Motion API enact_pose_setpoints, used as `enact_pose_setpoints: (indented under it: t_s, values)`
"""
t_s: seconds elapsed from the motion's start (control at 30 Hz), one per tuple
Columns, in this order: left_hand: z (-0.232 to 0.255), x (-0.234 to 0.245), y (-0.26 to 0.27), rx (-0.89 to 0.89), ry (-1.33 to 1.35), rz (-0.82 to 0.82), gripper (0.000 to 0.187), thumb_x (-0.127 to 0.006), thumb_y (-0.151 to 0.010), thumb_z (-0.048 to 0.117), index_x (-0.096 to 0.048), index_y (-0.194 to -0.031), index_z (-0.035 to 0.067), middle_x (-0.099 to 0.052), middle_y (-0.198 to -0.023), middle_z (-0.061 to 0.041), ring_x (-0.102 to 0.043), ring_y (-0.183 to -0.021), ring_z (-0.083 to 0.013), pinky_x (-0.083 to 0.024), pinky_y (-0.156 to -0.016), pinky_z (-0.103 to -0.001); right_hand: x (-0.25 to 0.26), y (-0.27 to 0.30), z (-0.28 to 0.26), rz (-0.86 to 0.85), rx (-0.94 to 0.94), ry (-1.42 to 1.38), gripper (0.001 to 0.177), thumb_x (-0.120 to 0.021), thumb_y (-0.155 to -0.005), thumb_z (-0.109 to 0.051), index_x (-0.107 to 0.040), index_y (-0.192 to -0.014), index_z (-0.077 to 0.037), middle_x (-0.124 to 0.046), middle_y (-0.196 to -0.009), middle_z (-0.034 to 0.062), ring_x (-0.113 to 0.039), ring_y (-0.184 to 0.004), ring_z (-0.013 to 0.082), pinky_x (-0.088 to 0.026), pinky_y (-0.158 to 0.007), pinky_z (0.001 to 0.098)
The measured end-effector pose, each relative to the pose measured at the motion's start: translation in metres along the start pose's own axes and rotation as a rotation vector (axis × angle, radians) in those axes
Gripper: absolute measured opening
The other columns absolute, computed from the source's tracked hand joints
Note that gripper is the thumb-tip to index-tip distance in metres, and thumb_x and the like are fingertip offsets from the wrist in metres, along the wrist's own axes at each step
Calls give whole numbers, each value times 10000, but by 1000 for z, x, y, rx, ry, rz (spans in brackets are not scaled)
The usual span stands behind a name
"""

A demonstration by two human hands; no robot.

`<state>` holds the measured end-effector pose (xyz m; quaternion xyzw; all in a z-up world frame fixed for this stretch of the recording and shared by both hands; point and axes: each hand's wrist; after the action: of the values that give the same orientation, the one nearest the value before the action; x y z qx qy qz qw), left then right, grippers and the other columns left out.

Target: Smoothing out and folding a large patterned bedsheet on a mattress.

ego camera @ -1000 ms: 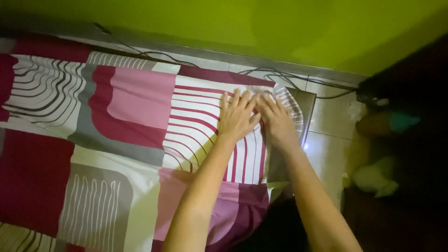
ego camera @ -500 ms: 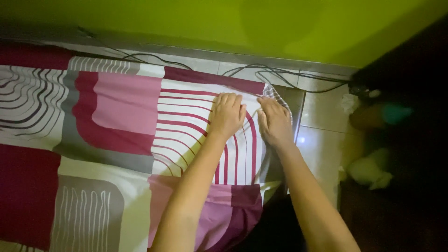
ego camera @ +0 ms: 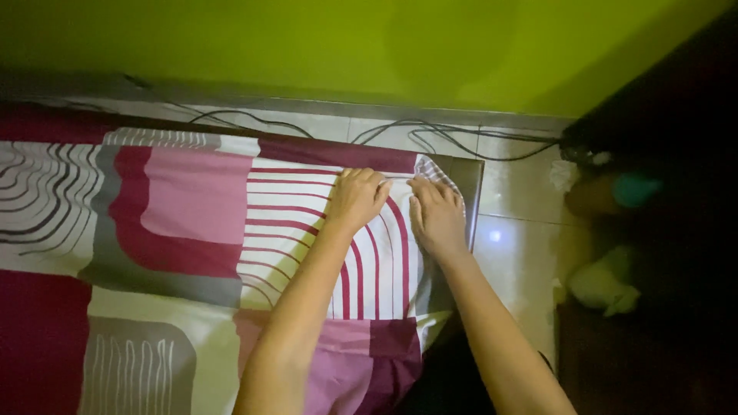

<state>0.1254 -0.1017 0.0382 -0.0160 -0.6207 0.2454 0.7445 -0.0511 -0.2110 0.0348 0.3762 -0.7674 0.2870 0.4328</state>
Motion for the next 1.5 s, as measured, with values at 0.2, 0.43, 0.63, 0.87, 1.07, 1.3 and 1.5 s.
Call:
enact_pose_setpoints:
  t_s: [0.2,0.43,0.63,0.87,1.07,1.3,1.5]
  values:
    - [-7,-25,1,50,-34,-36,308,-548,-987,346,-721,-817,157,-679,-732,-81,-710,-773,-282,-496,-783,-426,-10,-5,1,-25,-43,-9,355,-421,-1069,-359,-605,-1364,-289,-636,-1407,-5,-564,-1271,313,-399,-1048,535]
    - [5,-37,-22,183,-45,-242,560,-391,-1032,453,-743,-776,100,-735,-778,-160,-730,-834,-362,-472,-851,-504,17,-3,-3,-92,-74,-58,399,-445,-1067,-348,-626,-1375,-170,-641,-1423,100,-560,-1273,412,-374,-1082,630]
    - [3,-38,-15,127,-130,-91,405,-459,-971,306,-701,-684,157,-708,-660,-88,-735,-698,-290,-518,-760,-427,15,-2,-1,-150,-105,-168,413,-371,-1083,-466,-557,-1416,-309,-579,-1483,-17,-526,-1295,338,-411,-1045,586]
    - [25,2,-35,420,-155,-351,508,-384,-945,377,-752,-746,89,-758,-784,-151,-755,-845,-373,-534,-810,-506,82,22,-8,-163,58,-298,402,-395,-1091,-371,-522,-1460,-276,-579,-1461,68,-515,-1344,386,-446,-1018,619]
    - [65,69,-44,452,-196,-371,525,-358,-948,385,-763,-790,90,-761,-836,-140,-747,-931,-353,-546,-883,-491,132,-19,-44,-225,225,-482,535,-284,-1090,-470,-470,-1515,-204,-515,-1535,173,-404,-1440,479,-300,-1140,690]
    - [24,13,-29,451,-229,-264,490,-404,-994,346,-745,-722,123,-747,-734,-149,-758,-817,-353,-547,-846,-471,32,-1,-15,-216,-220,-238,632,-221,-1058,-555,-572,-1293,-85,-723,-1071,221,-709,-1024,439,-551,-908,520]
    - [44,15,-38,381,-123,-302,450,-398,-1014,486,-714,-978,167,-759,-824,-141,-757,-866,-352,-527,-885,-487,-4,90,-15,-26,-330,18,248,-446,-994,-267,-591,-1107,-101,-654,-834,118,-726,-754,337,-599,-650,435]
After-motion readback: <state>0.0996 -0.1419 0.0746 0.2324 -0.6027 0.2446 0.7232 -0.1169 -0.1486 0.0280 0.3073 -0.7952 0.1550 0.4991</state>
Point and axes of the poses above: each hand's wrist, its own y-axis away from the middle knuckle, its own x-axis out of the back of the hand, z = x × y
